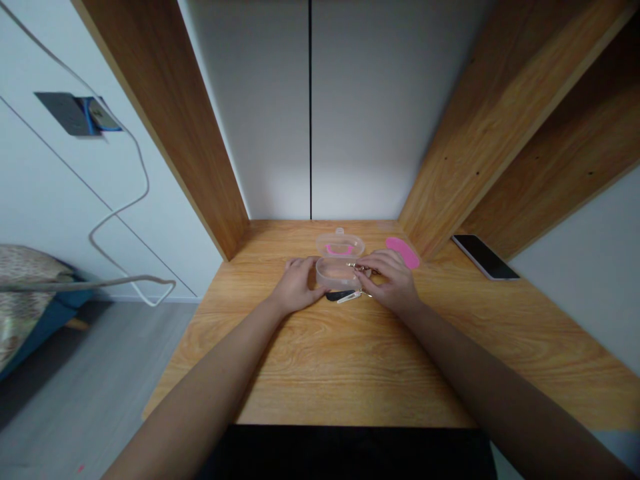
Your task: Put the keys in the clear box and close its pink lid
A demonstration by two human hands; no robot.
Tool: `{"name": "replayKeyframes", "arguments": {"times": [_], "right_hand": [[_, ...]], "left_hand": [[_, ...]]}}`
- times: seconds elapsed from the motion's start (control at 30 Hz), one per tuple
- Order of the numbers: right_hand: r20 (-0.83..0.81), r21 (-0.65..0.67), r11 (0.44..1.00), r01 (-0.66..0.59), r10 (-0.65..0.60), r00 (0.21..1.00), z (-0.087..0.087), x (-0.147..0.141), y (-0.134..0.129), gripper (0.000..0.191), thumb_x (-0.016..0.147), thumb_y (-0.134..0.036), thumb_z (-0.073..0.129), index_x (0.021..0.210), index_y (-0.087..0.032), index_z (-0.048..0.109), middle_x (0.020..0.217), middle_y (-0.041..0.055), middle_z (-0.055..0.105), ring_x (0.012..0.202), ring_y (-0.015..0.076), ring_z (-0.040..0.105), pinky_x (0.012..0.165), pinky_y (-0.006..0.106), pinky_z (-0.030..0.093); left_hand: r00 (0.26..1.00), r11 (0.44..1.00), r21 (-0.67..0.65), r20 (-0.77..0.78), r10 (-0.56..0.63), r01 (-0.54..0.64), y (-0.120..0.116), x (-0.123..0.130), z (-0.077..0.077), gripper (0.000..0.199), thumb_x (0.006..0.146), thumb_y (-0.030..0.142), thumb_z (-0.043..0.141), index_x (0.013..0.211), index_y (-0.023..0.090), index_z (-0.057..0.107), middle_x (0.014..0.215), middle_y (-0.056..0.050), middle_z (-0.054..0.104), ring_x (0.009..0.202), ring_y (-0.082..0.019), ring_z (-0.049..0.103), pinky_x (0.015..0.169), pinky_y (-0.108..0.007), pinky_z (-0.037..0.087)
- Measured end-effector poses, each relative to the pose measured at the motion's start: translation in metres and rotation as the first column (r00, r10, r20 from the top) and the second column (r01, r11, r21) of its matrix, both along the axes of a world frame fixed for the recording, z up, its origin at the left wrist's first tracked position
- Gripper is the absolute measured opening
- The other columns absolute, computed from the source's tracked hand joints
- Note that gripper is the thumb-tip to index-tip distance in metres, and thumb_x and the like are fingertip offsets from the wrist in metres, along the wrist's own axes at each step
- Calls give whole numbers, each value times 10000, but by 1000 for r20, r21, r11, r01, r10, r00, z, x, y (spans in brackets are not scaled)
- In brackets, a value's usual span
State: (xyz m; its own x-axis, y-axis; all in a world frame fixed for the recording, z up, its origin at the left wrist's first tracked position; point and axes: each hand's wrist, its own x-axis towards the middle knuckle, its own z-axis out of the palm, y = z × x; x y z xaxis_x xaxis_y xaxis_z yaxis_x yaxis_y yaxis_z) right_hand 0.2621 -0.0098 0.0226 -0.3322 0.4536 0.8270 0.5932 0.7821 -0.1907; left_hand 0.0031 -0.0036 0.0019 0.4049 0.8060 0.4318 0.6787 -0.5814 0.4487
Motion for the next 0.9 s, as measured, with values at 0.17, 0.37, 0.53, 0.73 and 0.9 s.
{"name": "replayKeyframes", "arguments": {"times": [0.17,0.37,0.53,0.73,0.9], "right_hand": [[6,-7,1000,2,-2,1000,0,-1,0,182,822,-211,733,1000,-242,712,945,48,766,885,218,671,820,396,507],[-5,-72,997,9,-9,1000,-3,0,2,187,832,-244,726,1017,-267,712,982,52,761,913,244,672,836,434,520],[11,-82,996,25,-24,1000,-6,2,3,213,821,-249,729,1032,-260,708,1000,53,756,946,261,658,866,463,510],[14,-94,995,40,-39,999,-8,3,4,146,866,-222,658,998,-253,714,955,50,756,921,255,650,849,460,505],[4,-92,995,30,-30,1000,-8,2,4,146,874,-200,645,994,-247,714,937,46,754,906,245,649,842,453,506]], "left_hand": [[1000,1000,4,2,-2,2,1,0,-1,579,747,391,773,1239,207,533,1198,-86,677,1139,-282,608,1053,-449,384],[1000,1000,-5,-1,-4,4,2,0,-1,575,746,401,775,1234,213,536,1187,-80,682,1138,-291,612,1060,-464,386],[1000,1000,-15,-4,5,-5,1,1,1,587,738,398,786,1238,215,539,1192,-82,680,1142,-297,611,1061,-462,394],[1000,1000,3,3,2,-2,1,0,-1,576,741,401,785,1227,212,539,1183,-76,681,1134,-291,613,1052,-460,398],[1000,1000,-9,-7,4,-4,1,1,1,567,744,401,782,1219,210,538,1183,-80,683,1134,-292,610,1050,-459,391]]}}
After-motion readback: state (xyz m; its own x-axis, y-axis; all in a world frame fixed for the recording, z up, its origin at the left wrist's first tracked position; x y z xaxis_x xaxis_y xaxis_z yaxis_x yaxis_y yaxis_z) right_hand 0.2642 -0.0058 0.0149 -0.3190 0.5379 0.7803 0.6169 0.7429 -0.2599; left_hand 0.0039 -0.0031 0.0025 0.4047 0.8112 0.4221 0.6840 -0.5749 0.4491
